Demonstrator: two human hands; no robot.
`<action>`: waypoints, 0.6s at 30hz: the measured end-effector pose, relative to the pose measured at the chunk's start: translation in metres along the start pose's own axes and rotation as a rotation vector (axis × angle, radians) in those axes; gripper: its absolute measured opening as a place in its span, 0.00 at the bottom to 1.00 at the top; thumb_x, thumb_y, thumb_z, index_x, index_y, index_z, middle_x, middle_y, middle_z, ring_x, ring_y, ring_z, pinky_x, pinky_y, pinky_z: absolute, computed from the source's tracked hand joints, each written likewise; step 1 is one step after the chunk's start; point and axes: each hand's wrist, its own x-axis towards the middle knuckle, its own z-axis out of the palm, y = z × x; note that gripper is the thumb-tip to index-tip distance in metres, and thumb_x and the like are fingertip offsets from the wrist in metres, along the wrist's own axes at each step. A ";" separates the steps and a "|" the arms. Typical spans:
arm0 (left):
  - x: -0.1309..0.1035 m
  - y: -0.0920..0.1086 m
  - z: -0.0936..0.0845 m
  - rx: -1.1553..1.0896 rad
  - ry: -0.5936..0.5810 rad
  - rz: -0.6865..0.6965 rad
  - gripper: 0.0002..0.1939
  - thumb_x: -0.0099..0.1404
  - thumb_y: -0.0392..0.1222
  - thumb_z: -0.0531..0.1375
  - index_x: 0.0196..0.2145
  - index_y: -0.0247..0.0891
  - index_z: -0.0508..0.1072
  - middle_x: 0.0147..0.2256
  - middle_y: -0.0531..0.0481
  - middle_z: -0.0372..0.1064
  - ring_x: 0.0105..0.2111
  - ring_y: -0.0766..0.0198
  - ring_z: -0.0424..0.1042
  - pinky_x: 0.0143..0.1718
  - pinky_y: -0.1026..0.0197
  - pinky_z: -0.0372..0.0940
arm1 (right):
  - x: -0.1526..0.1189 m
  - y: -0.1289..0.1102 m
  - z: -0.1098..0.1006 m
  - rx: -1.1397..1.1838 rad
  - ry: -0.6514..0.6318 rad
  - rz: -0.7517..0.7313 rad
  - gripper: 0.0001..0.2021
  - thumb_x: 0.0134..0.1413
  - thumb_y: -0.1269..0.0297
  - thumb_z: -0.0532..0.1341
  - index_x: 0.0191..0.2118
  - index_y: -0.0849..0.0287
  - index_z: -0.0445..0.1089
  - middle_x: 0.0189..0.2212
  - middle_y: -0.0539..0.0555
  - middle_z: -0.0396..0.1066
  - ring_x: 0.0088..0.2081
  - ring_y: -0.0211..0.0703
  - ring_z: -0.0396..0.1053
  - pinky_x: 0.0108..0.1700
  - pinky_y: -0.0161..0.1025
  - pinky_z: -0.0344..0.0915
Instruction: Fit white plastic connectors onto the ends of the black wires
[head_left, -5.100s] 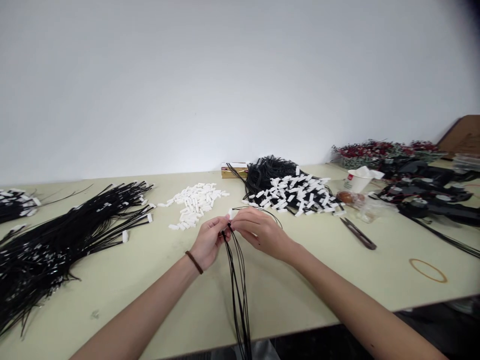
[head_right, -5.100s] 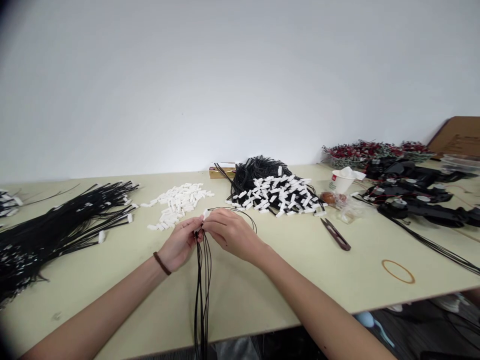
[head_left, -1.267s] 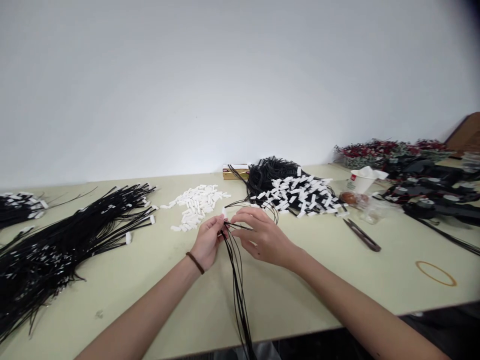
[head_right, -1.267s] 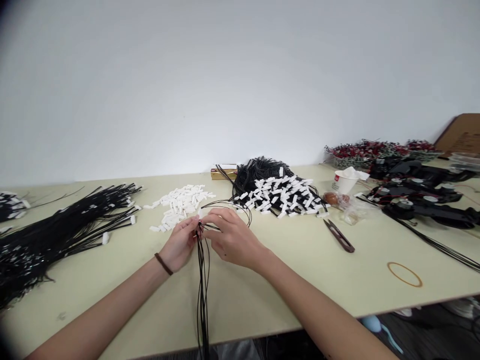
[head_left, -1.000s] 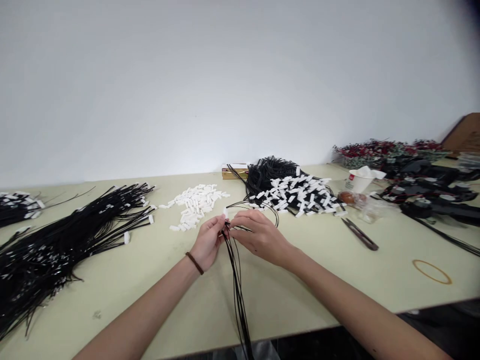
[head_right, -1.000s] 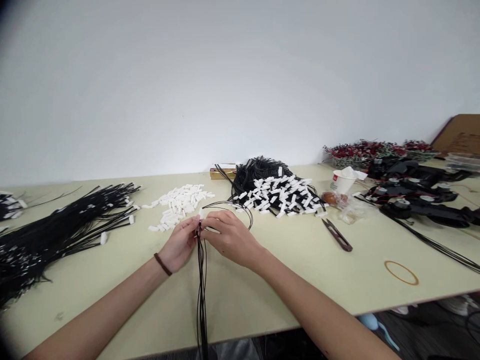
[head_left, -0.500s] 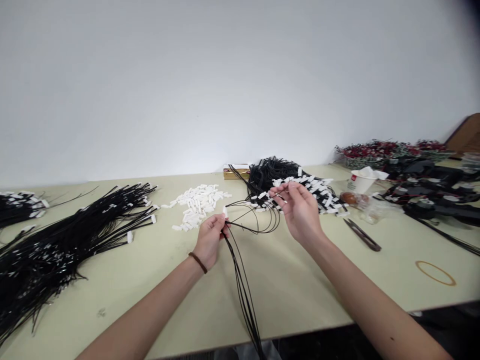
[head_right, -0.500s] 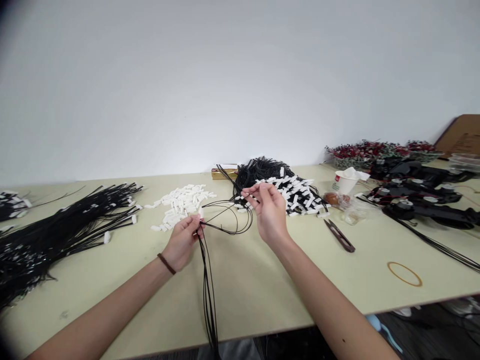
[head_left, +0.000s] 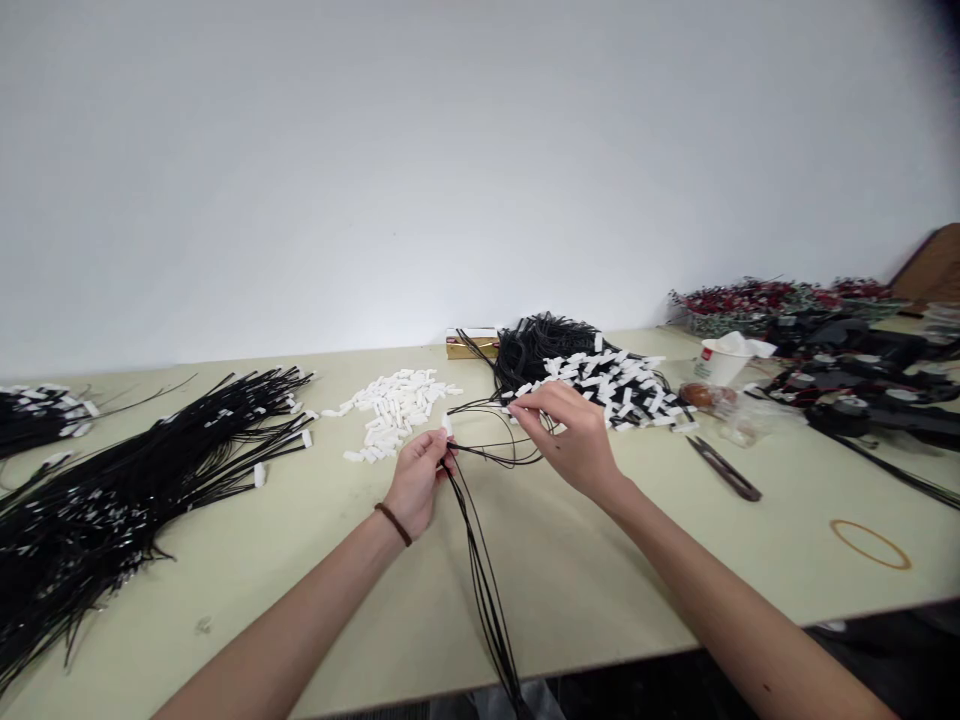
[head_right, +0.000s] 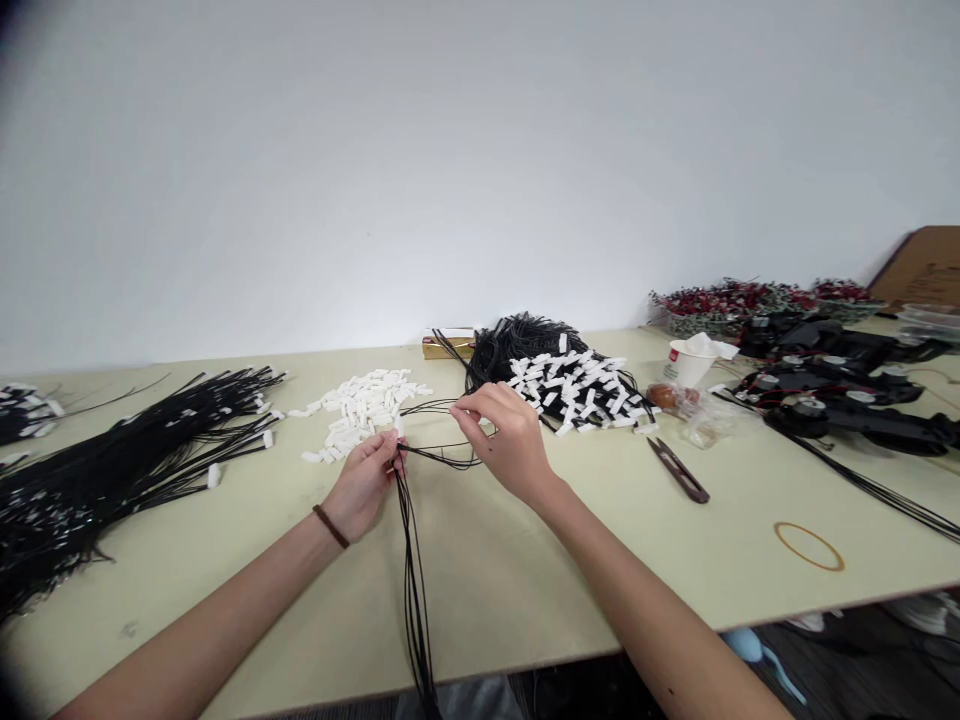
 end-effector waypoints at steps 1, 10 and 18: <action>0.001 -0.001 -0.001 -0.015 -0.006 -0.001 0.14 0.50 0.48 0.62 0.26 0.33 0.67 0.22 0.55 0.62 0.20 0.74 0.58 0.22 0.69 0.54 | 0.000 0.000 0.000 -0.003 -0.008 -0.009 0.04 0.52 0.71 0.57 0.29 0.59 0.67 0.22 0.52 0.65 0.25 0.36 0.60 0.29 0.36 0.58; -0.001 0.004 0.002 -0.051 -0.059 -0.001 0.14 0.50 0.48 0.62 0.25 0.34 0.66 0.24 0.55 0.61 0.21 0.74 0.57 0.24 0.69 0.56 | -0.001 0.001 0.000 -0.017 -0.048 -0.024 0.04 0.52 0.71 0.57 0.28 0.60 0.67 0.22 0.52 0.65 0.26 0.37 0.60 0.30 0.36 0.58; -0.004 0.009 0.005 -0.059 -0.064 0.001 0.15 0.49 0.49 0.63 0.25 0.34 0.65 0.25 0.55 0.61 0.22 0.74 0.57 0.23 0.69 0.56 | -0.002 0.001 0.000 -0.015 -0.058 -0.025 0.04 0.52 0.71 0.56 0.28 0.60 0.66 0.22 0.52 0.65 0.26 0.37 0.60 0.30 0.36 0.59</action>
